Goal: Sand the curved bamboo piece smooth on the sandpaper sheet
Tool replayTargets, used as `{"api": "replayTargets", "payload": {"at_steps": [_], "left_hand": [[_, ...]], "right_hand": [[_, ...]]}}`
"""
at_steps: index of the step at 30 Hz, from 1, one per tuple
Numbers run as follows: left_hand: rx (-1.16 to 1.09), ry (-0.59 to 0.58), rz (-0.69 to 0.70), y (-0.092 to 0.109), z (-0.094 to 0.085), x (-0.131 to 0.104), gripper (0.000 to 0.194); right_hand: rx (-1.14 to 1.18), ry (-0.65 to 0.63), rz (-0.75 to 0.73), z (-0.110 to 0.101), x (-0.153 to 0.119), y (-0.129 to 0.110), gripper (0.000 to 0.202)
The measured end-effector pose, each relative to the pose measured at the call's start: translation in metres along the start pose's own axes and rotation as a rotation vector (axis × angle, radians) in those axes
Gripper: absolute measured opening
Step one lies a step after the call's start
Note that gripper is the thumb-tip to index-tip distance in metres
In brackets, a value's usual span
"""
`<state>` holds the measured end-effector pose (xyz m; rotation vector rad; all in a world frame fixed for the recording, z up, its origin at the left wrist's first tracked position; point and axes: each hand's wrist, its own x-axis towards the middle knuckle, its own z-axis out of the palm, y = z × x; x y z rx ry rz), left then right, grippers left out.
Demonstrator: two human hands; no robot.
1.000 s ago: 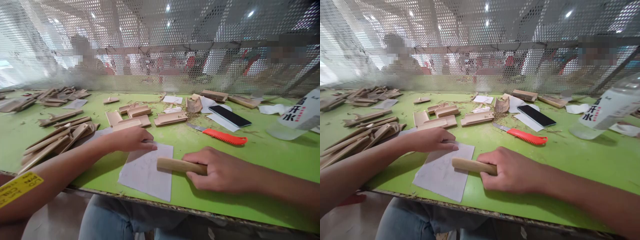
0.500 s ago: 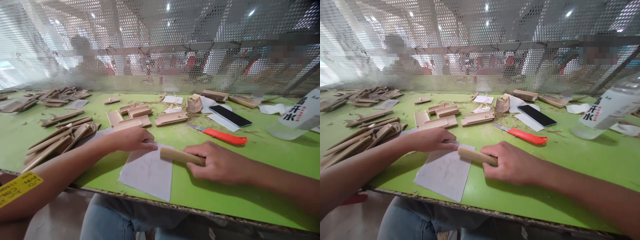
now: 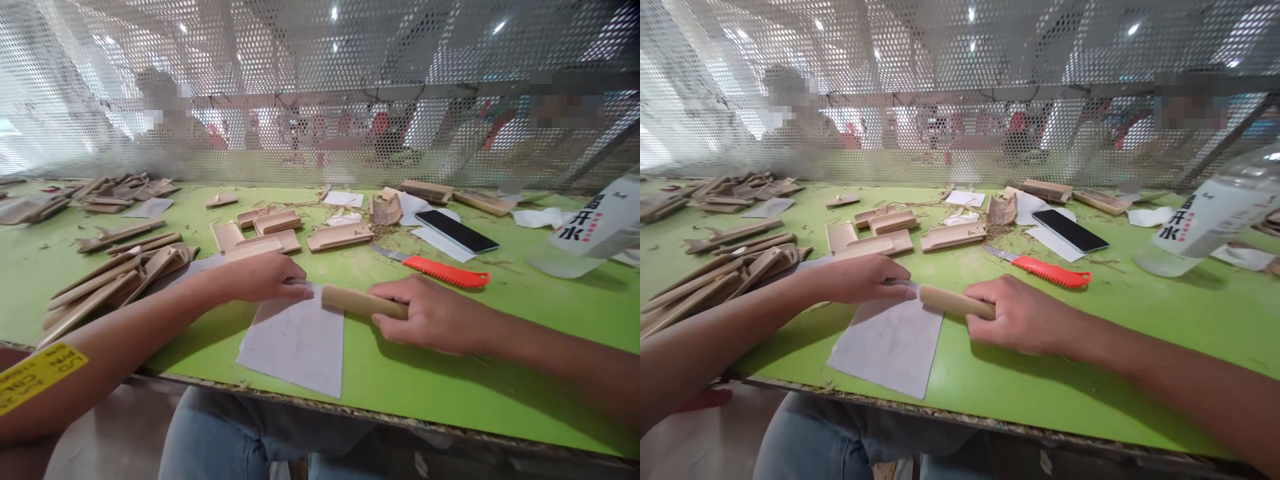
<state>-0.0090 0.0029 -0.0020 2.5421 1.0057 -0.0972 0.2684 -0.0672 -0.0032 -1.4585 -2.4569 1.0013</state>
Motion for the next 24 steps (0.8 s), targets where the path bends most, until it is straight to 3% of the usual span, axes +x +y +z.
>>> {"api": "replayTargets", "payload": {"at_steps": [2, 6, 11, 15, 20, 24], "left_hand": [[0.011, -0.007, 0.003, -0.0009, 0.0002, 0.0002, 0.046], [0.008, -0.014, 0.007, -0.0024, 0.0009, 0.0015, 0.047], [0.014, -0.018, -0.022, -0.0013, 0.001, 0.0021, 0.048], [0.005, -0.023, -0.008, -0.0013, 0.0008, 0.0019, 0.047], [0.0, -0.021, -0.025, -0.0034, 0.0019, 0.0022, 0.047], [0.002, -0.014, 0.007, -0.0049, 0.0024, 0.0032, 0.047]], "right_hand": [[-0.011, 0.004, 0.02, 0.0004, -0.0003, -0.0001, 0.018], [0.015, -0.139, -0.056, 0.0012, -0.0009, -0.0006, 0.02], [-0.023, -0.001, 0.023, -0.0001, 0.0022, 0.0029, 0.019], [-0.042, -0.12, -0.067, 0.0001, 0.0011, 0.0007, 0.02], [-0.057, -0.016, 0.019, 0.0003, 0.0011, 0.0008, 0.019], [0.006, -0.133, -0.067, 0.003, 0.0006, -0.0005, 0.021]]}}
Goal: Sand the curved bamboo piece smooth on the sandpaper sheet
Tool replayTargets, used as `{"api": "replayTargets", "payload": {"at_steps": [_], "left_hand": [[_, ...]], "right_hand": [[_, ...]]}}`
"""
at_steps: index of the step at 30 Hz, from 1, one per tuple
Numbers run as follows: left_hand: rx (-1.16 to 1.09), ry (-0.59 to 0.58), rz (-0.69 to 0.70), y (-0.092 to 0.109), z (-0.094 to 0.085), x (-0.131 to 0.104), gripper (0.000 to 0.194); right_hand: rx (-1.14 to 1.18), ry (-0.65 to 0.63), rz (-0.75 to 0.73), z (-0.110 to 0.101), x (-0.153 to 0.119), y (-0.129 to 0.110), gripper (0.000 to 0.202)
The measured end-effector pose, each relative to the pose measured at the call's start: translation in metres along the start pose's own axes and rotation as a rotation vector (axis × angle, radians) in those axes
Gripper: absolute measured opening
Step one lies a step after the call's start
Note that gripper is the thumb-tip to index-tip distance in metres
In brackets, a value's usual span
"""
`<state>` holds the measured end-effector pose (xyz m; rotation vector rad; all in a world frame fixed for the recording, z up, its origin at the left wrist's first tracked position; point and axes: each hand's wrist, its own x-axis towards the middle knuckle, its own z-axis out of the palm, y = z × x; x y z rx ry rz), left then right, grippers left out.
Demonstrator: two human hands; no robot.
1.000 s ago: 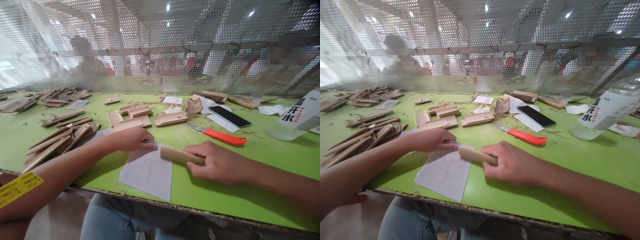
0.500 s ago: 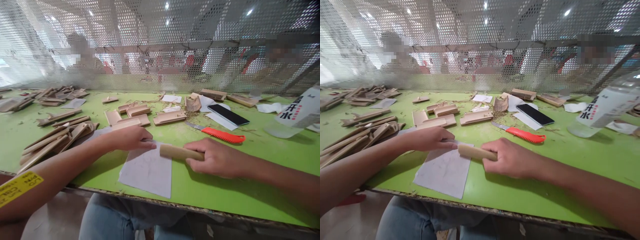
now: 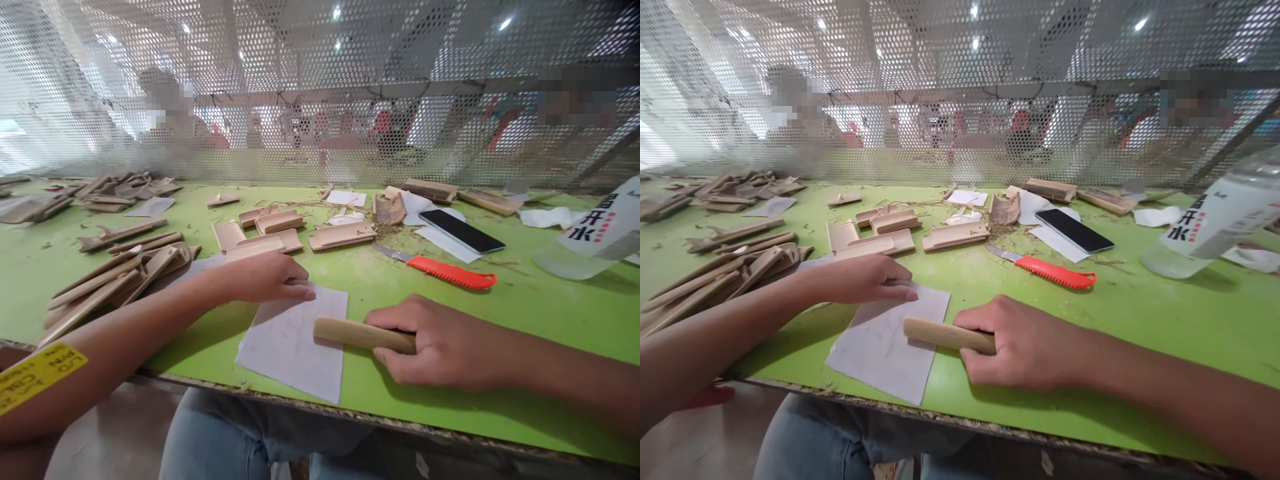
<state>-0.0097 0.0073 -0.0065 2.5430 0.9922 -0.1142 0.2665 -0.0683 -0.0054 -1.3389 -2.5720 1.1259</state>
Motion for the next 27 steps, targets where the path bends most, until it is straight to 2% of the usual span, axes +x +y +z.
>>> {"api": "replayTargets", "payload": {"at_steps": [1, 5, 10, 13, 15, 19, 23, 27], "left_hand": [[0.002, 0.002, -0.002, 0.0, 0.0, 0.0, 0.047], [0.015, -0.01, -0.034, 0.0, 0.0, 0.001, 0.047], [0.016, -0.003, -0.007, 0.001, 0.0, 0.0, 0.046], [0.02, -0.001, -0.025, 0.001, 0.0, 0.0, 0.047], [0.019, -0.008, -0.026, 0.002, 0.0, 0.0, 0.046], [0.004, -0.001, -0.002, 0.001, 0.0, 0.001, 0.046], [0.014, 0.01, -0.006, 0.0, 0.001, 0.002, 0.047], [0.012, -0.006, -0.008, 0.001, 0.0, 0.002, 0.047]], "right_hand": [[0.004, -0.006, -0.008, 0.0, 0.0, -0.001, 0.022], [-0.038, 0.105, 0.073, -0.002, 0.001, -0.003, 0.018], [-0.014, 0.039, 0.04, -0.002, 0.001, -0.001, 0.021], [-0.041, 0.123, 0.083, -0.002, 0.002, 0.004, 0.019], [-0.047, 0.132, 0.084, -0.002, 0.002, 0.005, 0.019], [-0.028, 0.04, 0.02, 0.0, 0.001, 0.007, 0.021], [-0.146, 0.175, 0.02, 0.001, 0.002, 0.011, 0.019], [-0.27, 0.144, -0.168, 0.005, 0.002, 0.015, 0.012]]}}
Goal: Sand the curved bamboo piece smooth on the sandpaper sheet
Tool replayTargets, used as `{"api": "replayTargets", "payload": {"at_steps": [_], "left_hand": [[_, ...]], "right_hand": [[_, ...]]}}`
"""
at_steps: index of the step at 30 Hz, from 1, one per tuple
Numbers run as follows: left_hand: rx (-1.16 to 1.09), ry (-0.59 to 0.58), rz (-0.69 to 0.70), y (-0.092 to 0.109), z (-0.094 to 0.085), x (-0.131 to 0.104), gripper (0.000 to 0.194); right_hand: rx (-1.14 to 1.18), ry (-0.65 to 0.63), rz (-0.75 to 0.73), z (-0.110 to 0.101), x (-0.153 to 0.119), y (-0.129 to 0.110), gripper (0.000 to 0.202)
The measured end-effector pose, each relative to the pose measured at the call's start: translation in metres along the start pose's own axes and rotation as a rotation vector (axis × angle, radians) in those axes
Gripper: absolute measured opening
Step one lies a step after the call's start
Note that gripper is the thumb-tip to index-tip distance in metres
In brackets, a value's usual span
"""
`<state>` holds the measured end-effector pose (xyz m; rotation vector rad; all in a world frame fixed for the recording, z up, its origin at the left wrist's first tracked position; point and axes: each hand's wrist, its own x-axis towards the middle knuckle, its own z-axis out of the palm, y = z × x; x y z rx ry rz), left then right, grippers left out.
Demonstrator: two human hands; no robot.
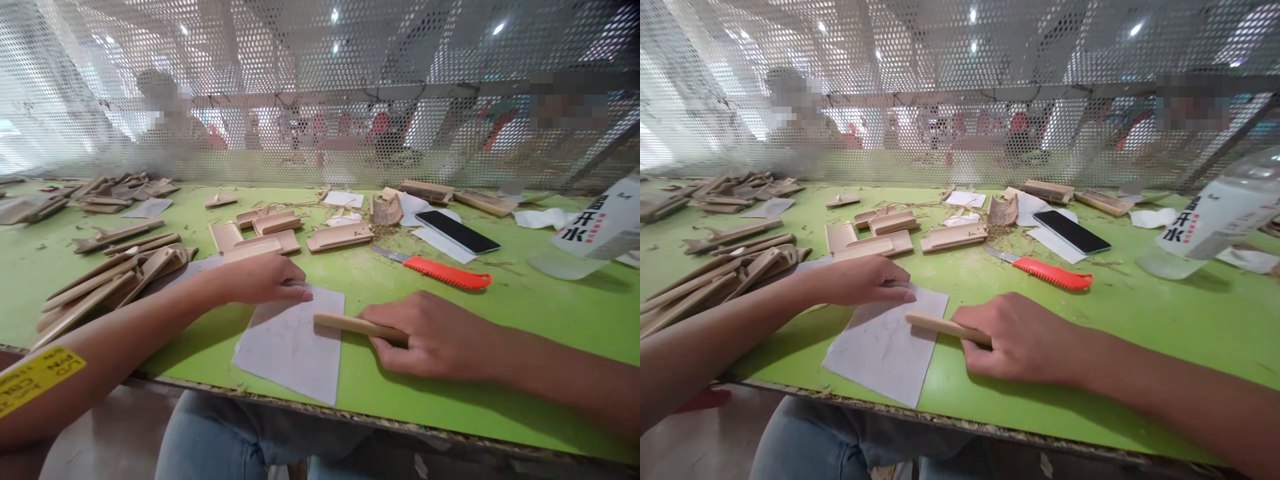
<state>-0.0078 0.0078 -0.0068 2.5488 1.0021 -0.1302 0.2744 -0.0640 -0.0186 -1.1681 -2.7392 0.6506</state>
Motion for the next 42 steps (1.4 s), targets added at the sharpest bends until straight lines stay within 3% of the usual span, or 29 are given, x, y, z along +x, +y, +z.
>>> {"api": "replayTargets", "payload": {"at_steps": [5, 10, 14, 18, 23, 27, 32, 37, 42], "left_hand": [[0.001, 0.008, -0.01, 0.003, -0.001, 0.0, 0.047], [-0.009, 0.0, 0.001, 0.004, -0.002, 0.001, 0.047], [-0.013, 0.007, -0.012, 0.003, -0.001, 0.001, 0.048], [-0.01, -0.004, -0.011, 0.001, -0.001, 0.001, 0.046], [-0.004, 0.009, -0.017, 0.002, -0.001, 0.0, 0.046], [-0.006, -0.007, -0.01, 0.003, -0.002, 0.0, 0.045], [-0.008, 0.012, -0.003, 0.003, -0.001, 0.0, 0.046], [-0.02, 0.005, -0.004, 0.002, -0.002, -0.001, 0.047], [-0.005, 0.016, -0.002, 0.001, -0.001, -0.001, 0.047]], "right_hand": [[-0.141, 0.088, -0.008, 0.003, -0.001, 0.004, 0.012], [-0.086, 0.016, -0.084, 0.002, -0.004, 0.005, 0.009], [-0.12, 0.081, 0.037, -0.001, -0.002, 0.005, 0.013], [0.01, -0.005, 0.009, -0.002, 0.0, 0.0, 0.016], [0.098, 0.024, 0.168, -0.008, 0.002, -0.004, 0.019], [0.175, -0.065, 0.14, -0.01, 0.002, -0.006, 0.022], [0.189, 0.016, 0.234, -0.01, 0.003, -0.004, 0.018], [0.251, -0.103, 0.174, -0.013, 0.003, -0.011, 0.02], [0.151, 0.041, 0.243, -0.012, 0.005, -0.007, 0.017]]}}
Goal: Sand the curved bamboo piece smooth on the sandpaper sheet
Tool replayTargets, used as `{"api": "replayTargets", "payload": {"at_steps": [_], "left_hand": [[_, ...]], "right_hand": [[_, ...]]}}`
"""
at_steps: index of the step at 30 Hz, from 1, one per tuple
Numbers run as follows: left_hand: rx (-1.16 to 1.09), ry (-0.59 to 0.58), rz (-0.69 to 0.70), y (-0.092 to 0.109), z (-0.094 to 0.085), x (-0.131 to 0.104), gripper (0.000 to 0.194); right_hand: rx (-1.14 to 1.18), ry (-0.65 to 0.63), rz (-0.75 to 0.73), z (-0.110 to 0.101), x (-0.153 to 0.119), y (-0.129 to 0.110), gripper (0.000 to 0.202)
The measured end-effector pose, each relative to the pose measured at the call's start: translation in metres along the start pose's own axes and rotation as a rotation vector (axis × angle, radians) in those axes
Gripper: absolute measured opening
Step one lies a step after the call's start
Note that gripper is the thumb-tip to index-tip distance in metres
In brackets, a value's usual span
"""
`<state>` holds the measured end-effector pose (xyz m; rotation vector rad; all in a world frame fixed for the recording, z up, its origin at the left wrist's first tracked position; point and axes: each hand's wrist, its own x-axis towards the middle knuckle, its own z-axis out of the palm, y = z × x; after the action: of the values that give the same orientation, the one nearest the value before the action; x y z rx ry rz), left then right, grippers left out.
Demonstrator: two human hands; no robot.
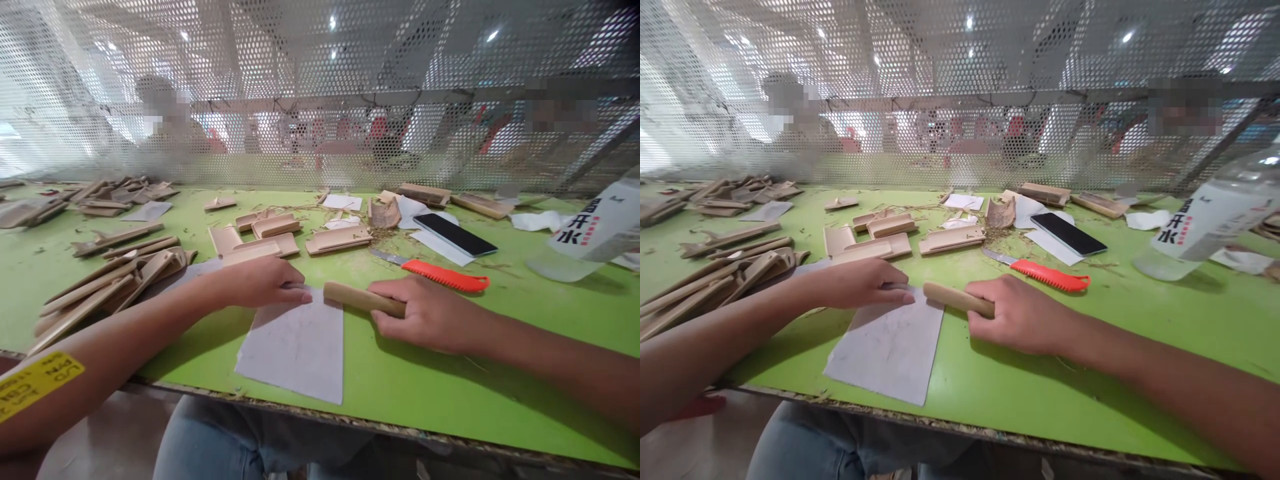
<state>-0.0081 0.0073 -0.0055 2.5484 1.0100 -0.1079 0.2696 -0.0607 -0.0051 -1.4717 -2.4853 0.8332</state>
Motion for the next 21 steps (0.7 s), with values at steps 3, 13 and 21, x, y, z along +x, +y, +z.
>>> {"api": "replayTargets", "payload": {"at_steps": [3, 13, 21], "left_hand": [[-0.004, -0.02, 0.002, 0.0, 0.0, 0.0, 0.046], [-0.01, -0.02, 0.005, -0.002, 0.001, 0.0, 0.046], [0.0, -0.008, 0.024, -0.002, 0.002, -0.001, 0.046]], "right_hand": [[0.033, -0.092, -0.066, 0.001, 0.0, 0.001, 0.02], [0.072, -0.131, -0.031, 0.001, -0.003, 0.0, 0.02], [0.195, -0.115, 0.134, -0.001, -0.002, -0.005, 0.014]]}}
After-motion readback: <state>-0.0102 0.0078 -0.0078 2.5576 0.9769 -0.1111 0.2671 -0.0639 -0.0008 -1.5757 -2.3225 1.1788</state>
